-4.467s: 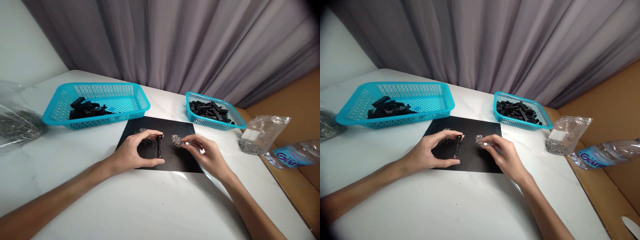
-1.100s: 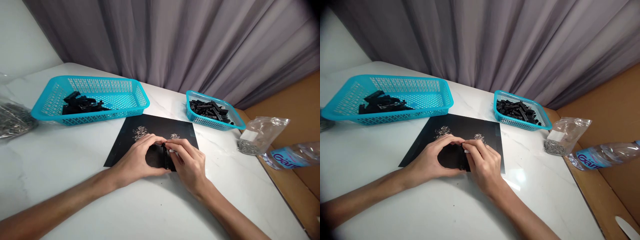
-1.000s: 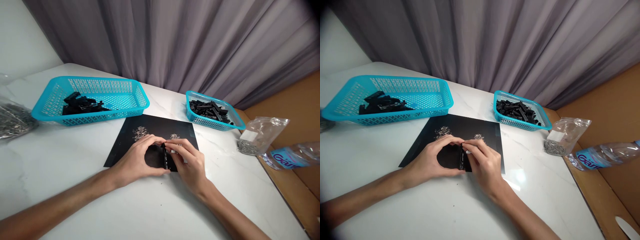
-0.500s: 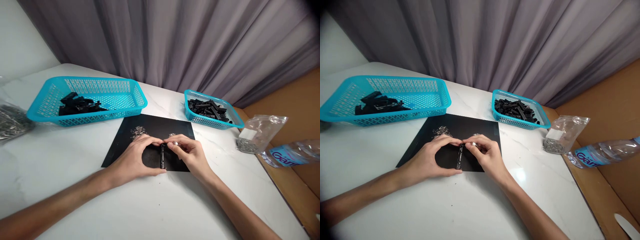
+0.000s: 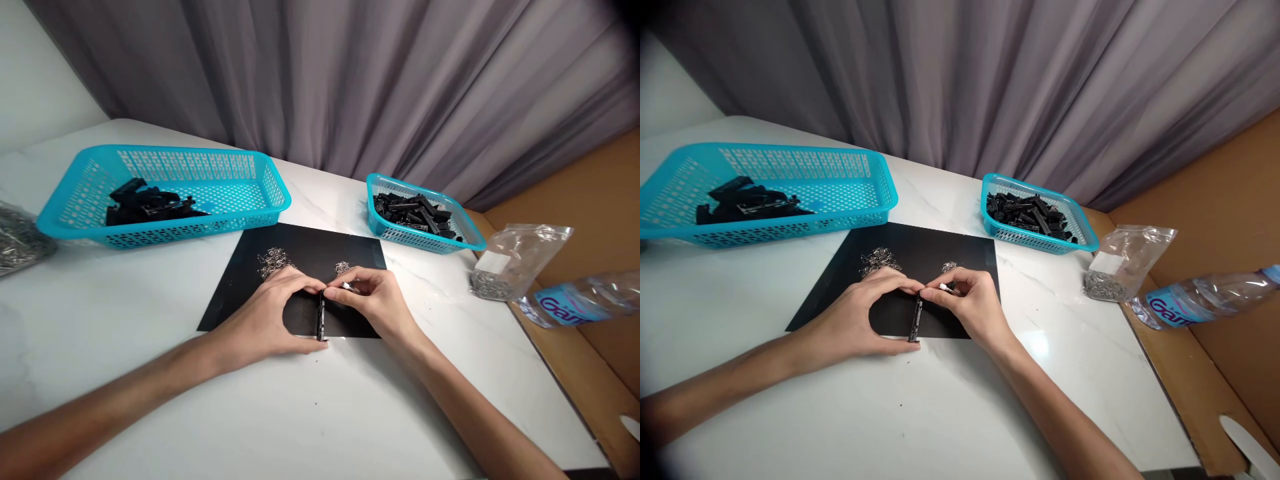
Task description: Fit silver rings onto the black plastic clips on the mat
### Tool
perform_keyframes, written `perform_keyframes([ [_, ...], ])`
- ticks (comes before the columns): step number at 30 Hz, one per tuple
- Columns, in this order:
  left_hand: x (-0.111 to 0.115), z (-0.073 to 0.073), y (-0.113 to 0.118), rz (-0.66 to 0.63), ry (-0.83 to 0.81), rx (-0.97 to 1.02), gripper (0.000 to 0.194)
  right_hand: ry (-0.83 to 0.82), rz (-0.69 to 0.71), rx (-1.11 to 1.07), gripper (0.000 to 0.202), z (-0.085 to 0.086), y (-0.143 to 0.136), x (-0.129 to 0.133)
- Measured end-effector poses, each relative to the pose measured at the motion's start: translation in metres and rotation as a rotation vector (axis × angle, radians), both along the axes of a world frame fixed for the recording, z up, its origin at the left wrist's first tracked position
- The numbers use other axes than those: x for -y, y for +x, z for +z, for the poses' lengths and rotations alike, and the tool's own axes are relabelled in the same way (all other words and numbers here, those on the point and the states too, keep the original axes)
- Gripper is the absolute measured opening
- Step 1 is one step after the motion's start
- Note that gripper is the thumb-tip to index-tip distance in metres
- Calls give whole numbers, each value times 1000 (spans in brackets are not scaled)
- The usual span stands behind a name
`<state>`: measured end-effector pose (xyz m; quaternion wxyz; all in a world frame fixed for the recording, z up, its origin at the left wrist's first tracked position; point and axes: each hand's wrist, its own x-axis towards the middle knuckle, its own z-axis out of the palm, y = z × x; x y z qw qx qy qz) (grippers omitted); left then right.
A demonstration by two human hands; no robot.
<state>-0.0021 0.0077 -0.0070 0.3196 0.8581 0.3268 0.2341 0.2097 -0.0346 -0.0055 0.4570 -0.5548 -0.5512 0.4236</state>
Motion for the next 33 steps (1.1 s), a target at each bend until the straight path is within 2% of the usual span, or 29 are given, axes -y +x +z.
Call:
perform_keyframes([
  [7, 0, 0, 2, -30, 27, 16, 52, -18, -22, 28, 40, 5, -5, 2],
  [12, 0, 0, 2, -27, 42, -11, 52, 9, -53, 150, 38, 5, -7, 4],
  [15, 0, 1, 2, -19, 39, -32, 54, 46, 10, 215, 34, 9, 1, 6],
  [18, 0, 0, 2, -18, 35, -40, 56, 139, 111, 254, 28, 15, 13, 11],
  [23, 0, 0, 1, -16, 15, -35, 57, 290, 193, 339, 15, 17, 22, 19],
  [27, 1, 1, 1, -12, 5, -36, 58, 362, 204, 368, 14, 14, 19, 19],
  [33, 1, -1, 1, -10, -6, -24, 59, 369, 216, 387, 14, 14, 18, 17],
])
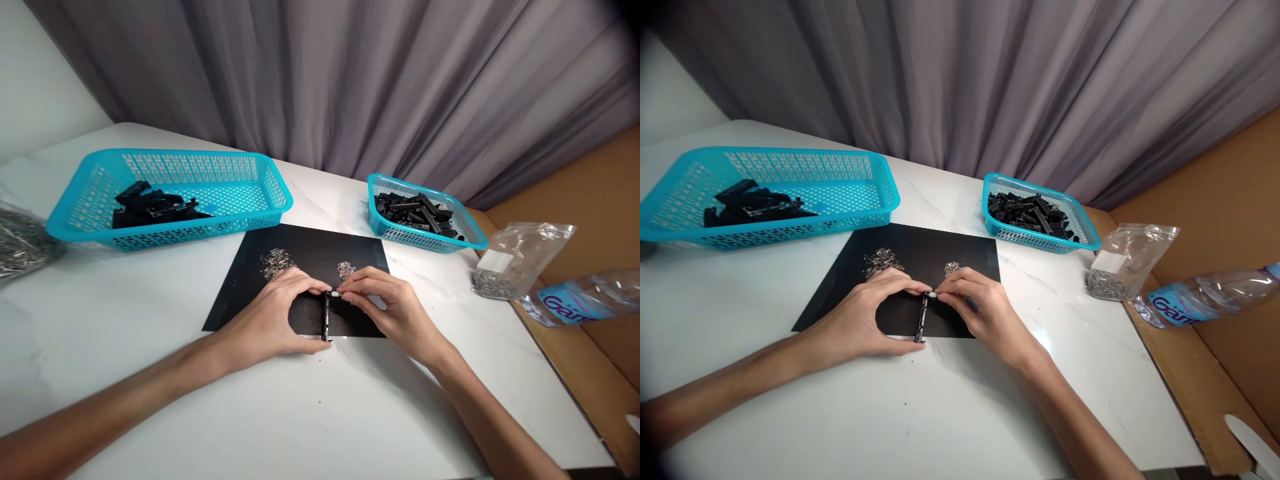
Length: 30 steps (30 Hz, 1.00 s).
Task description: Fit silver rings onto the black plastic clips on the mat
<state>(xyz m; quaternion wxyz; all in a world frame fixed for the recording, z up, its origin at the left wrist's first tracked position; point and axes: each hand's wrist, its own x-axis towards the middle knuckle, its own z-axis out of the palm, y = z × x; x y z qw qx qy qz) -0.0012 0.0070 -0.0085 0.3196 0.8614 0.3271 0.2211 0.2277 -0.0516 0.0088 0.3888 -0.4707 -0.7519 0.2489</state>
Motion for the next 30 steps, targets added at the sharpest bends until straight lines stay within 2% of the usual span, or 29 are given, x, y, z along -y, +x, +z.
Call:
perform_keyframes([
  [11, -1, 1, 2, 2, 12, 18, 57, 82, 0, 15, 17, -4, -9, 2],
  [17, 0, 0, 1, 7, 24, 13, 57, -90, -135, 81, 13, 6, -1, 9],
  [20, 0, -1, -1, 3, 29, 12, 58, -131, -193, 84, 18, 8, -2, 14],
  [25, 2, 1, 0, 45, 111, 42, 56, -210, -293, 125, 30, -6, -31, 22],
  [27, 5, 3, 2, 72, 161, 42, 53, -158, -328, 96, 29, -15, -46, 23],
  [30, 8, 9, 2, 99, 224, 15, 52, 27, -348, 41, 15, -21, -56, 18],
])
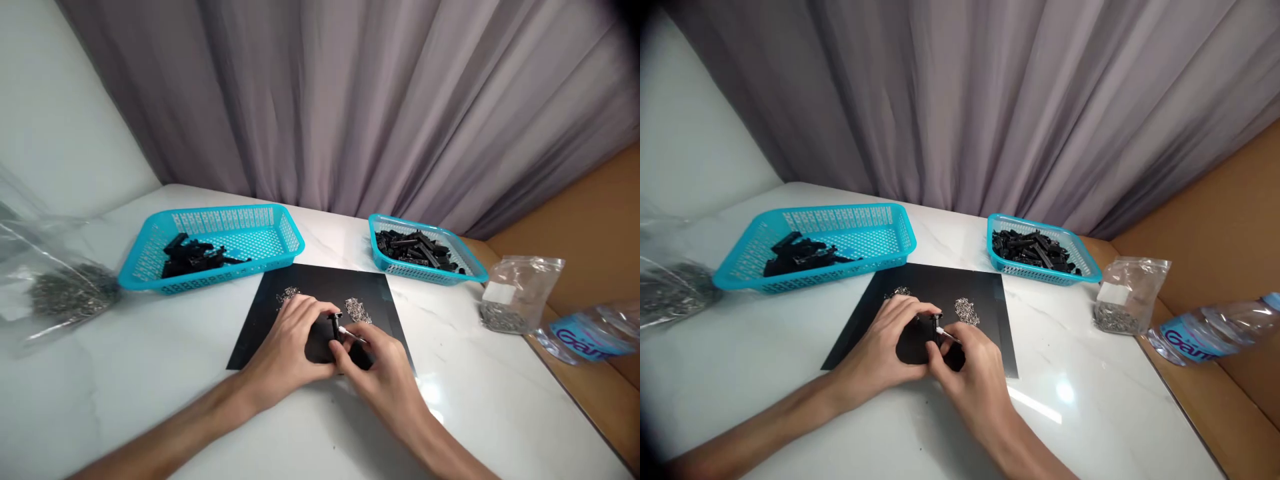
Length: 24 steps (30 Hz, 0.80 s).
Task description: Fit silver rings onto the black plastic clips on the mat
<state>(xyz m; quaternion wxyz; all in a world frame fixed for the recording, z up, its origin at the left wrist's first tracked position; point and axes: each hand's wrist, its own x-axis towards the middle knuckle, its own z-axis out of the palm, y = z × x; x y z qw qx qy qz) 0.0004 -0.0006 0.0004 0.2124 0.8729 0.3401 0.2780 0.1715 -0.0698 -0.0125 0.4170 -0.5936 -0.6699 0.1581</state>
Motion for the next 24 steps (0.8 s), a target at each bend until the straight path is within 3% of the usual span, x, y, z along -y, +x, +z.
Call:
perform_keyframes([
  [3, -8, 15, -11, 23, 27, -3, 68, 188, -58, 146, 12, 8, 17, -17],
  [5, -25, 32, -30, 136, 93, 12, 58, 311, -170, 329, 17, 20, 46, -37],
  [7, -53, 54, -59, 276, 211, -68, 33, 352, -298, 508, 25, 33, 84, -61],
  [10, -105, 82, -108, 456, 158, -418, 32, 291, -509, 752, 34, 47, 140, -94],
  [13, -148, 92, -145, 497, 57, -521, 36, 264, -604, 861, 40, 50, 170, -111],
  [16, -169, 87, -159, 475, -34, -585, 43, 310, -697, 857, 44, 42, 165, -108],
  [18, -174, 81, -159, 459, -70, -612, 43, 332, -665, 846, 44, 34, 148, -100],
  [21, -179, 76, -160, 447, -93, -621, 45, 303, -412, 747, 39, 20, 117, -85],
  [24, -185, 81, -169, 491, -73, -626, 51, 249, -167, 641, 29, 8, 89, -72],
])
